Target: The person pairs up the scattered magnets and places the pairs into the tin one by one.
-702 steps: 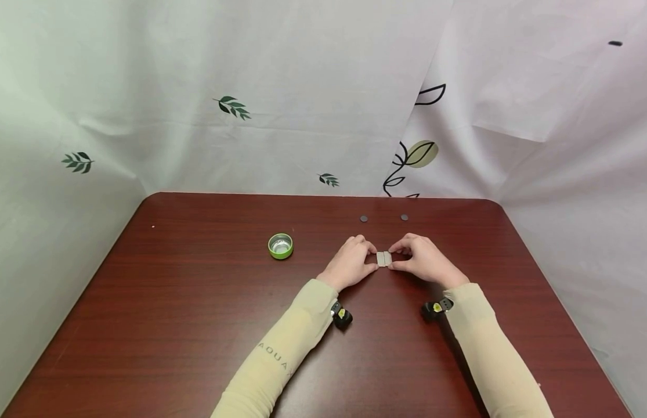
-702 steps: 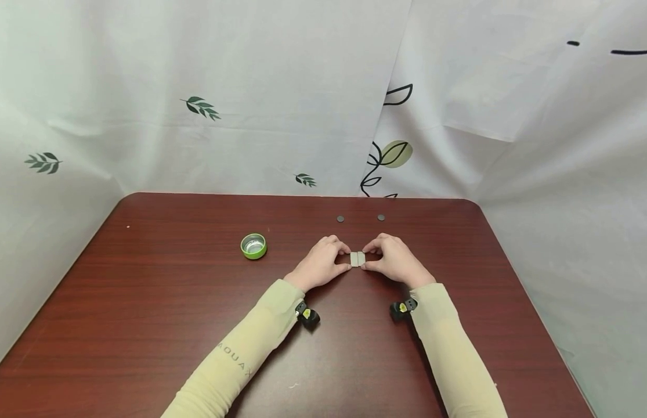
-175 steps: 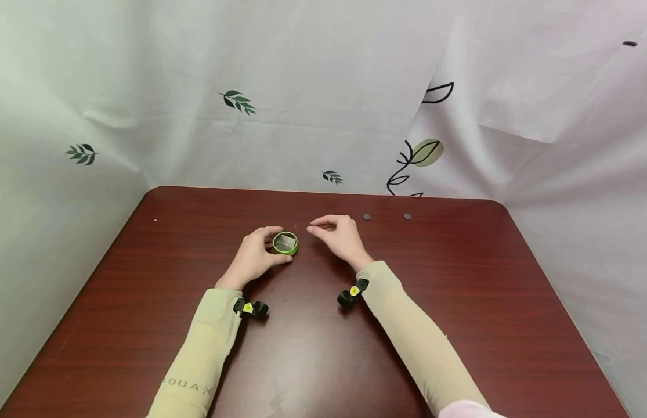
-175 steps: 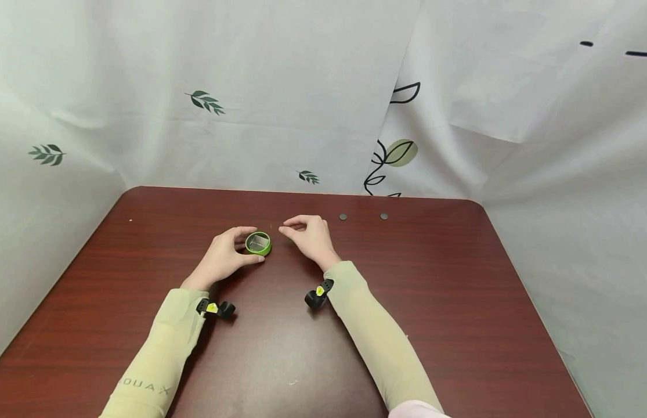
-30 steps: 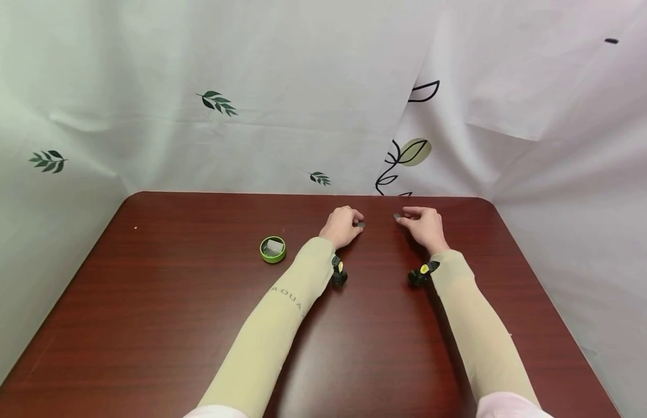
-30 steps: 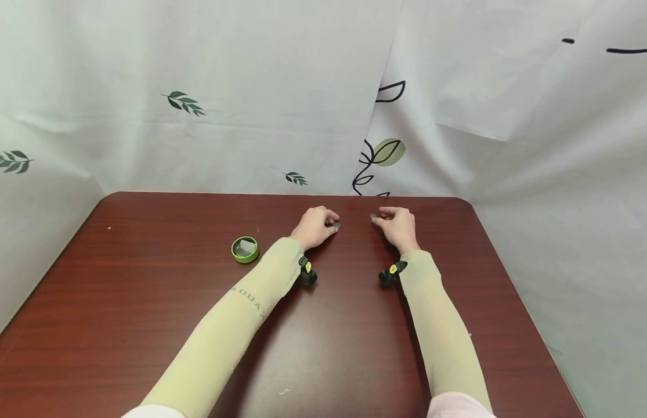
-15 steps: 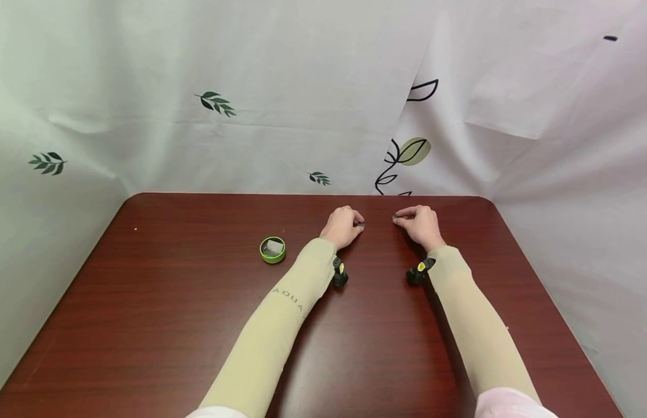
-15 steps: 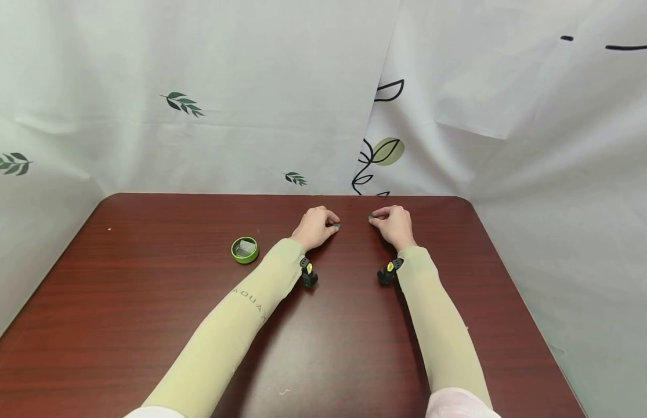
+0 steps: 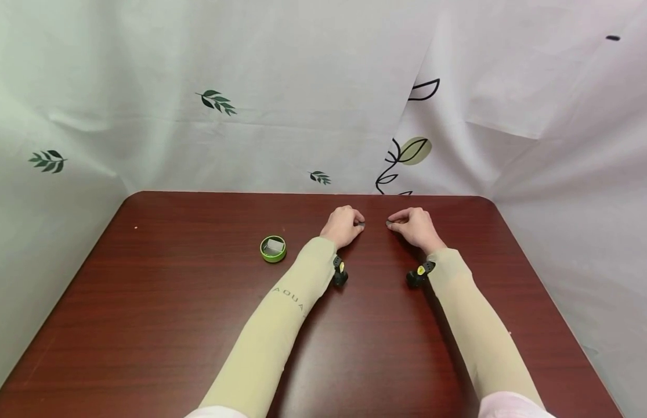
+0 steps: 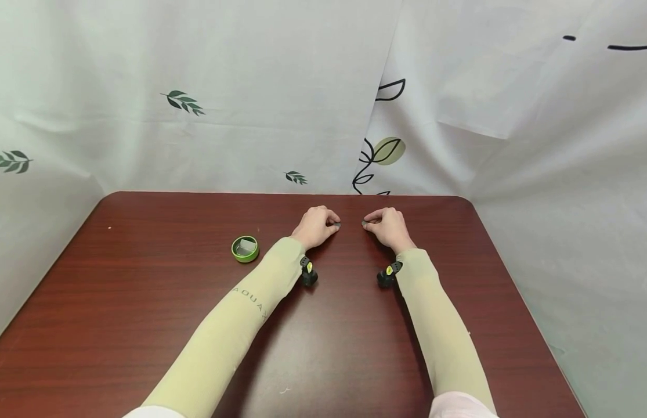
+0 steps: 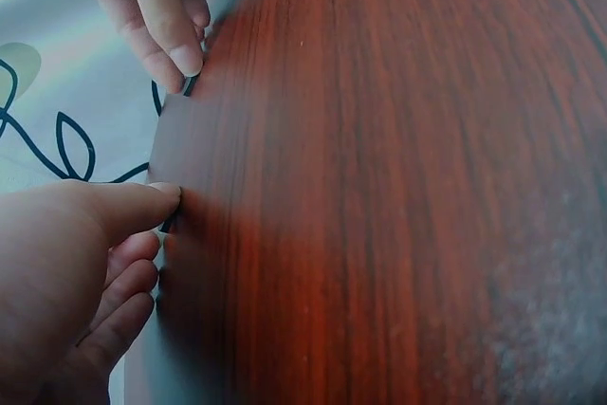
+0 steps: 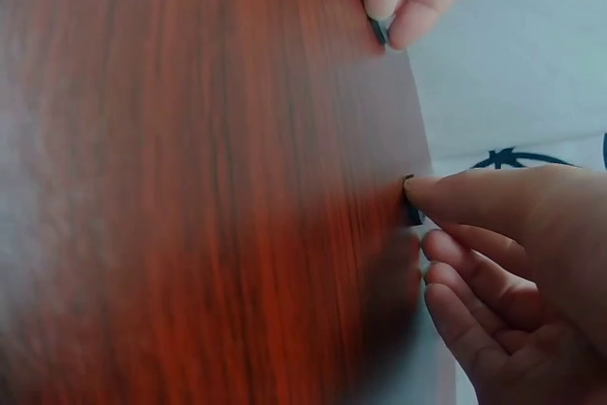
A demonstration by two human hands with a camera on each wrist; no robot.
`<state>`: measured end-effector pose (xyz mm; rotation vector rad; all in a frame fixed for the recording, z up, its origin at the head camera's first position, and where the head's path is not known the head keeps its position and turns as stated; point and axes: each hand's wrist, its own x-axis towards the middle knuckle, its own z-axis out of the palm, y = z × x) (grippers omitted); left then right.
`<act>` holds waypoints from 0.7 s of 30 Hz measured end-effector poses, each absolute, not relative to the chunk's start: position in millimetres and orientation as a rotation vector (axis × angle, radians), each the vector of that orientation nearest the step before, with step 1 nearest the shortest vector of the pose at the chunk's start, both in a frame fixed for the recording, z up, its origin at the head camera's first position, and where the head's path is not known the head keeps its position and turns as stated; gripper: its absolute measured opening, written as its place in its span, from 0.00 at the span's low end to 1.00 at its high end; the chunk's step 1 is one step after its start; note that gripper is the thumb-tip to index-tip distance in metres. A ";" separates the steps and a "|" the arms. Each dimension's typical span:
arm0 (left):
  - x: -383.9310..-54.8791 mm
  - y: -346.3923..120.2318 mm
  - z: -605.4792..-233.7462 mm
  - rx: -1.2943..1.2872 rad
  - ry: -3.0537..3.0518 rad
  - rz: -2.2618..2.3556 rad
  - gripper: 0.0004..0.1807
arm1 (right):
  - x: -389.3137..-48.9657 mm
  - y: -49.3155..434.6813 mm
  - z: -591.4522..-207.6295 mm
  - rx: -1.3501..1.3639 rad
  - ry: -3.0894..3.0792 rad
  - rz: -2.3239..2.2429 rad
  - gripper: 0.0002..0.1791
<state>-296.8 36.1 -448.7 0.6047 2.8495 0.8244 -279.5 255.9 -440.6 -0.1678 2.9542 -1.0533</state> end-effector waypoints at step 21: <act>-294.3 37.1 -448.4 0.635 2.848 0.835 0.10 | -278.4 227.8 -442.5 -0.276 2.935 -1.066 0.09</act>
